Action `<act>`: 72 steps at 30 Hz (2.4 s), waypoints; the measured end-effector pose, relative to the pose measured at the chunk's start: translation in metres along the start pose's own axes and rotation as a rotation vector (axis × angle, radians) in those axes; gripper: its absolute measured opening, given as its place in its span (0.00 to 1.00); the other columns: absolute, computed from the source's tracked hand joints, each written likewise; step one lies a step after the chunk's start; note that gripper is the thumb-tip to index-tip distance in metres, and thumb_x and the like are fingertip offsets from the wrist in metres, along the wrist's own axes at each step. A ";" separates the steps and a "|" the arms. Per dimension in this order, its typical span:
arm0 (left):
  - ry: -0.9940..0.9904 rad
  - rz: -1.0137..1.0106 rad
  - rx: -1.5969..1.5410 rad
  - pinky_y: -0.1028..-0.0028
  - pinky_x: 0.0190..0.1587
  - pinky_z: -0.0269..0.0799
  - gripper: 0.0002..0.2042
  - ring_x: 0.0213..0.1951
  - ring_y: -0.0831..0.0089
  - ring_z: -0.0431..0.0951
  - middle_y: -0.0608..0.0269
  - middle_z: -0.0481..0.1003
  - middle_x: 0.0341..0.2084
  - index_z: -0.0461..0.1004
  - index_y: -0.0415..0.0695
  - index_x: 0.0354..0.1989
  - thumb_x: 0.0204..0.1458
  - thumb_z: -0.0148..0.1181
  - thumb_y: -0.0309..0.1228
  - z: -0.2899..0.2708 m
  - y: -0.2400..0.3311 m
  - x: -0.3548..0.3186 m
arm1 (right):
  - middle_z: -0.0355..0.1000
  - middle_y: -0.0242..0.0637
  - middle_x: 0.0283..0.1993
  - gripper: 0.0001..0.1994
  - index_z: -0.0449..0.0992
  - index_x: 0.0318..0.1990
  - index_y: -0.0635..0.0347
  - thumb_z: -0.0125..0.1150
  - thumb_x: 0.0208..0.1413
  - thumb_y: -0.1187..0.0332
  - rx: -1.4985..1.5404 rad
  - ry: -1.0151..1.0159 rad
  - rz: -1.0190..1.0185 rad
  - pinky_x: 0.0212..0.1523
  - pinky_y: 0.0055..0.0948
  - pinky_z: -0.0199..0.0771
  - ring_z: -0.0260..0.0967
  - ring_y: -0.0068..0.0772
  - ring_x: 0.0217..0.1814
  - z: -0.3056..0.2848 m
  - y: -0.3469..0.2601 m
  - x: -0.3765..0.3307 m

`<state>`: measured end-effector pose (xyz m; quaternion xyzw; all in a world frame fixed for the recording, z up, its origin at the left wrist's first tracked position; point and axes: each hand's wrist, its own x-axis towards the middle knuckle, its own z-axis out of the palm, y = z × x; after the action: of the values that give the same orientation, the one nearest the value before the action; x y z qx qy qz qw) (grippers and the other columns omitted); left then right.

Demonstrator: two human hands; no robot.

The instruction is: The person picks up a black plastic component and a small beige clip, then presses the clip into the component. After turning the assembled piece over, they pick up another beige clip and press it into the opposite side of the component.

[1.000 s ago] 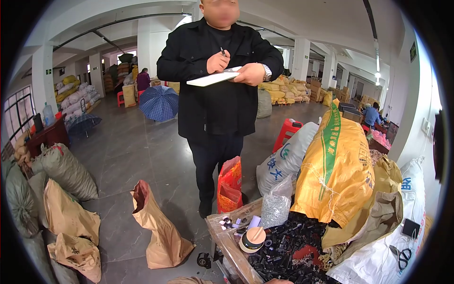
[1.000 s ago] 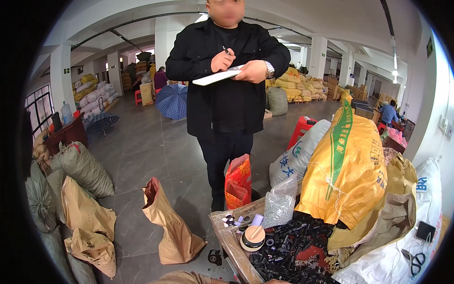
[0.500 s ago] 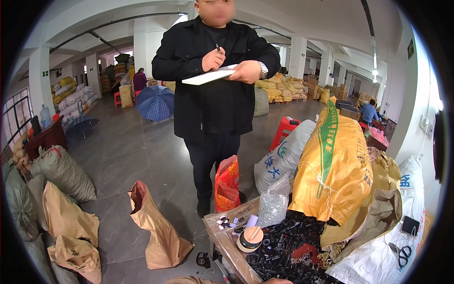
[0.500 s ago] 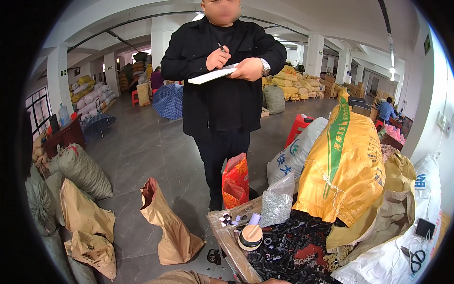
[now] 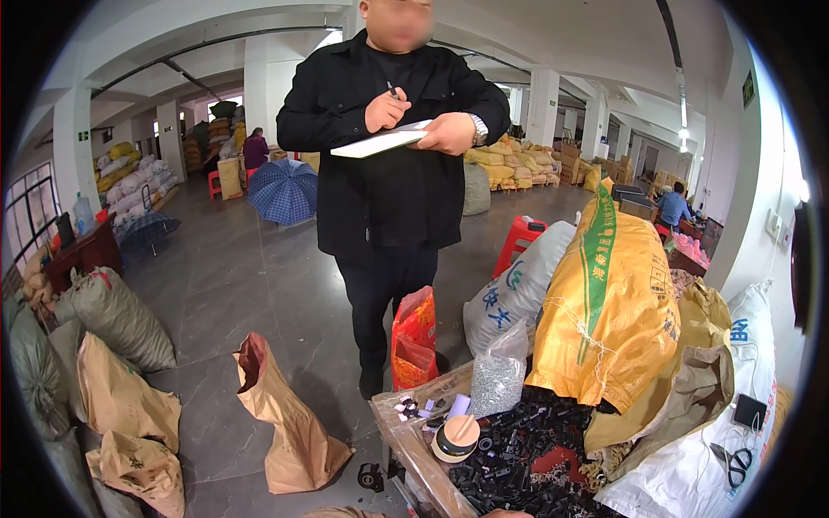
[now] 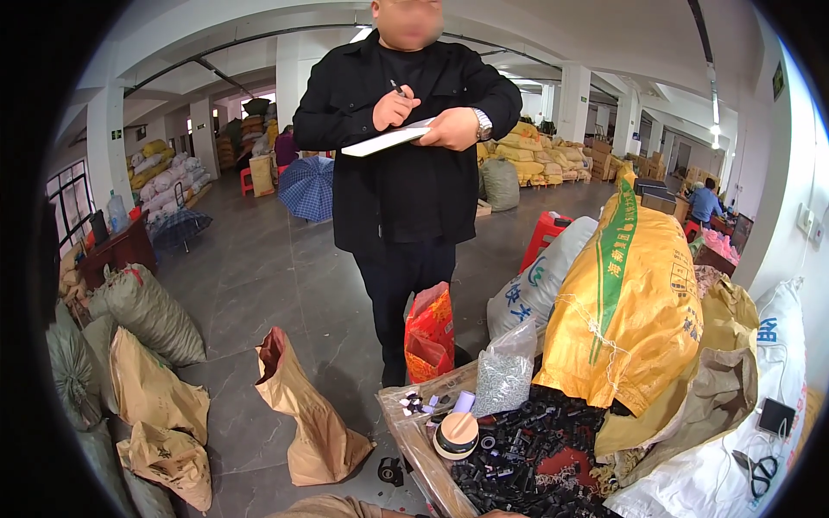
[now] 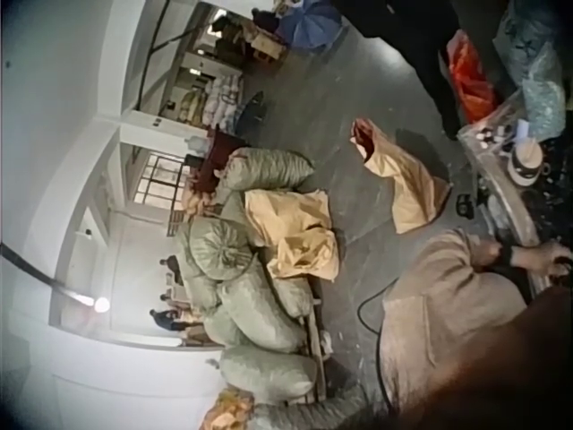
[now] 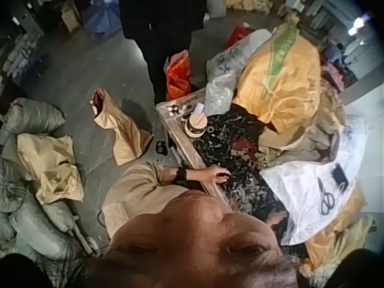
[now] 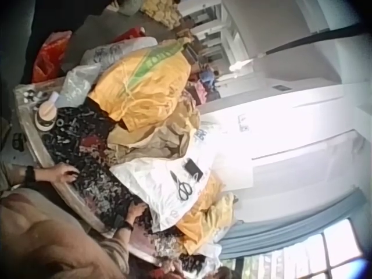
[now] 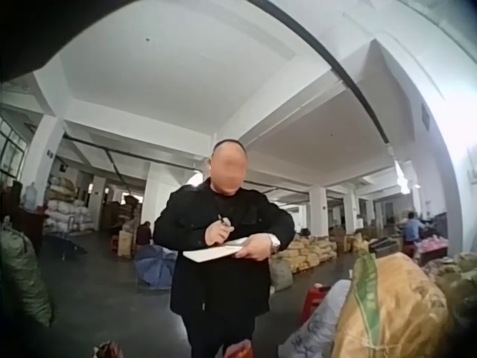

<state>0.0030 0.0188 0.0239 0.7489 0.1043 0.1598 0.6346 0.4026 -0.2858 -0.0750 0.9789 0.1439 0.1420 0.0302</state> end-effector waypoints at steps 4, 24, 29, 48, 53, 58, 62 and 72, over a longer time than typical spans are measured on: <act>-0.013 -0.011 0.011 0.72 0.38 0.68 0.25 0.37 0.67 0.73 0.52 0.72 0.36 0.64 0.37 0.47 0.47 0.50 0.47 0.000 -0.003 0.001 | 0.49 0.59 0.56 0.43 0.50 0.54 0.72 0.54 0.39 0.44 -0.061 0.023 -0.044 0.45 0.43 0.64 0.54 0.53 0.54 0.017 0.011 0.004; 0.017 0.019 -0.014 0.73 0.37 0.68 0.22 0.36 0.69 0.73 0.54 0.73 0.34 0.65 0.38 0.45 0.48 0.52 0.42 -0.001 0.003 -0.002 | 0.54 0.52 0.55 0.39 0.51 0.56 0.68 0.46 0.46 0.43 -0.110 0.083 -0.068 0.40 0.38 0.68 0.61 0.47 0.48 -0.002 -0.002 -0.006; 0.022 0.018 -0.034 0.73 0.36 0.68 0.21 0.35 0.70 0.73 0.54 0.73 0.33 0.65 0.38 0.46 0.48 0.52 0.41 0.001 0.001 -0.003 | 0.54 0.52 0.55 0.38 0.52 0.55 0.68 0.46 0.46 0.43 -0.125 0.092 -0.066 0.39 0.37 0.68 0.61 0.47 0.48 0.007 0.002 -0.003; -0.050 -0.024 -0.017 0.74 0.37 0.67 0.22 0.38 0.71 0.72 0.55 0.71 0.38 0.62 0.39 0.48 0.49 0.52 0.40 -0.008 -0.001 0.001 | 0.58 0.54 0.52 0.37 0.55 0.53 0.70 0.51 0.44 0.46 -0.047 0.024 -0.030 0.42 0.38 0.66 0.61 0.49 0.48 -0.017 -0.019 -0.005; -0.065 -0.134 -0.161 0.73 0.38 0.67 0.25 0.39 0.71 0.71 0.56 0.70 0.39 0.60 0.39 0.51 0.48 0.52 0.42 0.000 -0.004 -0.003 | 0.64 0.56 0.43 0.33 0.61 0.46 0.72 0.57 0.40 0.51 0.201 0.131 -0.093 0.38 0.40 0.67 0.64 0.50 0.40 -0.023 -0.008 -0.008; -0.029 -0.091 -0.182 0.76 0.36 0.66 0.22 0.36 0.76 0.69 0.61 0.70 0.36 0.61 0.40 0.49 0.48 0.52 0.39 0.001 -0.006 -0.007 | 0.60 0.54 0.50 0.30 0.59 0.51 0.70 0.53 0.46 0.54 0.497 0.202 -0.181 0.48 0.37 0.61 0.59 0.50 0.50 -0.089 -0.025 -0.048; 0.011 -0.038 -0.263 0.79 0.34 0.66 0.16 0.31 0.82 0.67 0.68 0.70 0.30 0.64 0.40 0.46 0.49 0.52 0.31 0.007 -0.009 -0.010 | 0.59 0.54 0.50 0.25 0.59 0.48 0.73 0.56 0.41 0.71 0.770 0.169 -0.083 0.56 0.35 0.50 0.54 0.48 0.54 -0.090 -0.021 -0.064; 0.051 -0.016 -0.182 0.81 0.31 0.67 0.15 0.26 0.82 0.70 0.65 0.70 0.26 0.63 0.37 0.46 0.48 0.50 0.26 -0.006 -0.014 0.000 | 0.66 0.39 0.31 0.12 0.68 0.34 0.63 0.58 0.39 0.70 0.974 0.220 -0.174 0.36 0.28 0.64 0.65 0.35 0.35 -0.168 -0.058 -0.081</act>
<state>0.0016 0.0263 0.0108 0.6831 0.1116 0.1825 0.6983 0.2639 -0.2511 0.0579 0.8431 0.2768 0.1576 -0.4333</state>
